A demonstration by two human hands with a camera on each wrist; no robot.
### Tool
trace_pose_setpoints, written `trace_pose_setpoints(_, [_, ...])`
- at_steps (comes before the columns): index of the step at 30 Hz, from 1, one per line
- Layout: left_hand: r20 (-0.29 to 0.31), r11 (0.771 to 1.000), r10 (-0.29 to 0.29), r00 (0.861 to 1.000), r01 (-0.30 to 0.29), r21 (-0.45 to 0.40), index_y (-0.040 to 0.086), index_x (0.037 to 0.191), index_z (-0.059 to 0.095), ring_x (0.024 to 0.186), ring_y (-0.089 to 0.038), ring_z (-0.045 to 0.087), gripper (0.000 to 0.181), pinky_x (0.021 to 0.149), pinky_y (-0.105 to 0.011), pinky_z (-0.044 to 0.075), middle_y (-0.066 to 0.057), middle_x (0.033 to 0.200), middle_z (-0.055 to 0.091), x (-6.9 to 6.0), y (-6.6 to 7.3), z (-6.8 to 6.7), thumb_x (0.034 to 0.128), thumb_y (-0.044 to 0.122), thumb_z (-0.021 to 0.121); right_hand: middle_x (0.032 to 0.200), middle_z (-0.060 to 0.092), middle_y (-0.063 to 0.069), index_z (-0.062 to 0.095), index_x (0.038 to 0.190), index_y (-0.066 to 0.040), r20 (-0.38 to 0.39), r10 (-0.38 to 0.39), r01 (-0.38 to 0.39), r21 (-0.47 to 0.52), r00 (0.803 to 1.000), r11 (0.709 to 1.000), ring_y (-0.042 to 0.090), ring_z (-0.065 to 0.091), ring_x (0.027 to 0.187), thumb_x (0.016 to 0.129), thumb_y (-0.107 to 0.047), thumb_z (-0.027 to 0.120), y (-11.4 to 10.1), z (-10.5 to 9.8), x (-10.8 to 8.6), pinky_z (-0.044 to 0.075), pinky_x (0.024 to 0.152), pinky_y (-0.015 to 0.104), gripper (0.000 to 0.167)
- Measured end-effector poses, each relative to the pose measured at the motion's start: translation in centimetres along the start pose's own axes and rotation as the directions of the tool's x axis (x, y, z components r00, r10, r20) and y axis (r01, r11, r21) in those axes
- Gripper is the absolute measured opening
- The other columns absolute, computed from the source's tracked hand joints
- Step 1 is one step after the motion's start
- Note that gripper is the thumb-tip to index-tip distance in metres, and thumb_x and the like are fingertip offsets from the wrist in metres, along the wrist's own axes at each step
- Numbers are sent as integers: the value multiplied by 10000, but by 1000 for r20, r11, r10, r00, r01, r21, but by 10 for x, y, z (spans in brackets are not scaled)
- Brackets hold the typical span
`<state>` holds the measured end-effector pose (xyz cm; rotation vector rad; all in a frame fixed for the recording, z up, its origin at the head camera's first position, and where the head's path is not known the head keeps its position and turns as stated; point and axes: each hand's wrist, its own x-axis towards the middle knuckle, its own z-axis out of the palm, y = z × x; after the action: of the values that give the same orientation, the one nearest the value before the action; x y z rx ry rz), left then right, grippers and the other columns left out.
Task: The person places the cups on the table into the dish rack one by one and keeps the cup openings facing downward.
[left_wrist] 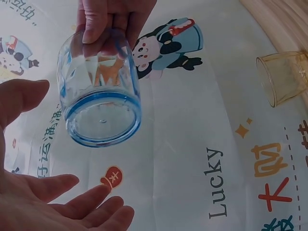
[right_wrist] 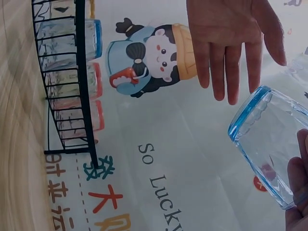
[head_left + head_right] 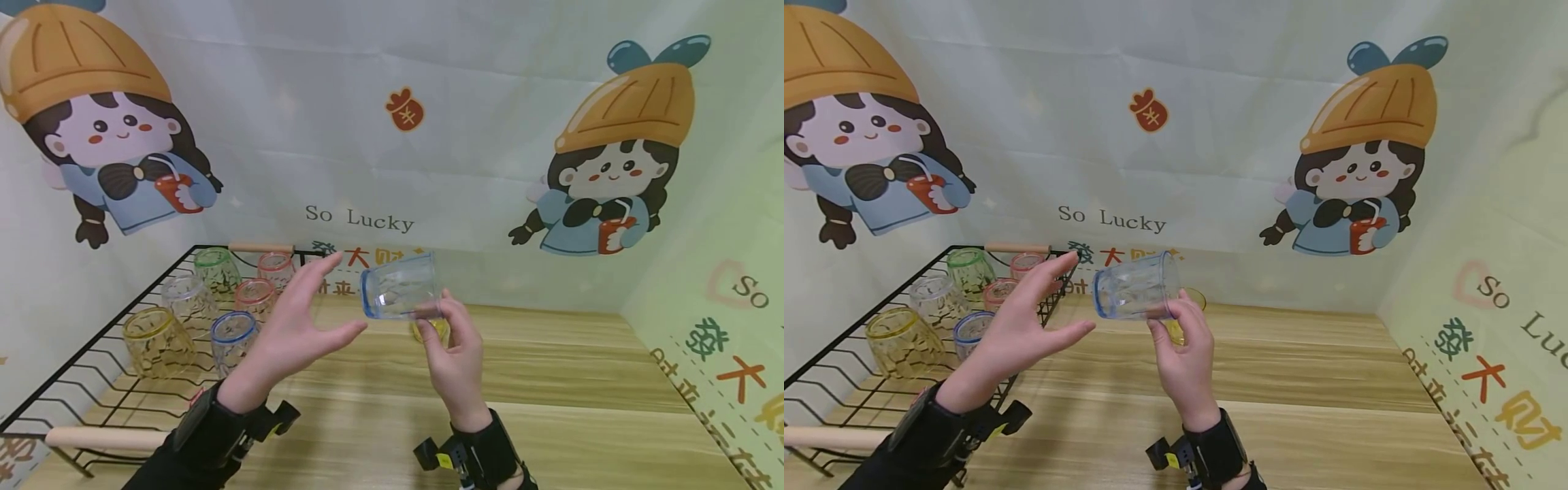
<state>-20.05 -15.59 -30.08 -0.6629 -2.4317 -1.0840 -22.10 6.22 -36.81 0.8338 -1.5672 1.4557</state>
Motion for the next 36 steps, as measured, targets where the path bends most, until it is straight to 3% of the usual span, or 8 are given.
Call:
trace_pose_setpoints(4, [-11,1000,13,1000,-13,-20,115,1540,340,1393,-323,344,913,1085,-597,347,-113,1551,357,0,1,3,791,238,848,968,665,185,633,985,82,-5,9,-9,46,1000,999,166,597,1047,846,204,610,-3,0,-1,271,1165,512,186])
trace_pose_setpoints(12, [-13,993,64,998,-65,-102,106,1538,342,1370,-289,382,928,1078,-499,402,-85,1558,351,1,4,8,771,172,860,987,673,56,609,972,106,-4,33,-32,108,999,994,170,609,1002,848,214,598,-6,1,-3,270,1169,501,165])
trace_pose_setpoints(18, [-16,985,86,996,-88,-148,88,1533,344,1372,-277,390,917,1078,-446,421,-81,1553,356,1,6,12,774,142,856,1043,678,-25,595,984,133,-3,24,-23,154,1000,988,150,618,1031,895,109,628,-9,2,-3,273,1169,500,98])
trace_pose_setpoints(25, [-11,973,110,994,-110,-205,58,1523,346,1343,-271,426,913,1084,-393,423,-97,1513,402,1,8,16,765,88,854,1069,684,-26,577,987,150,7,9,-10,211,1000,978,170,623,1086,934,20,632,-10,2,-4,263,1173,502,150])
trace_pose_setpoints(36, [-20,933,123,992,-123,-338,60,1512,355,1275,-264,484,886,1034,-263,451,-123,1451,426,1,9,22,767,3,831,1053,694,-75,558,982,175,13,50,-52,258,999,965,137,656,1055,926,21,637,-11,5,-6,260,1175,494,182])
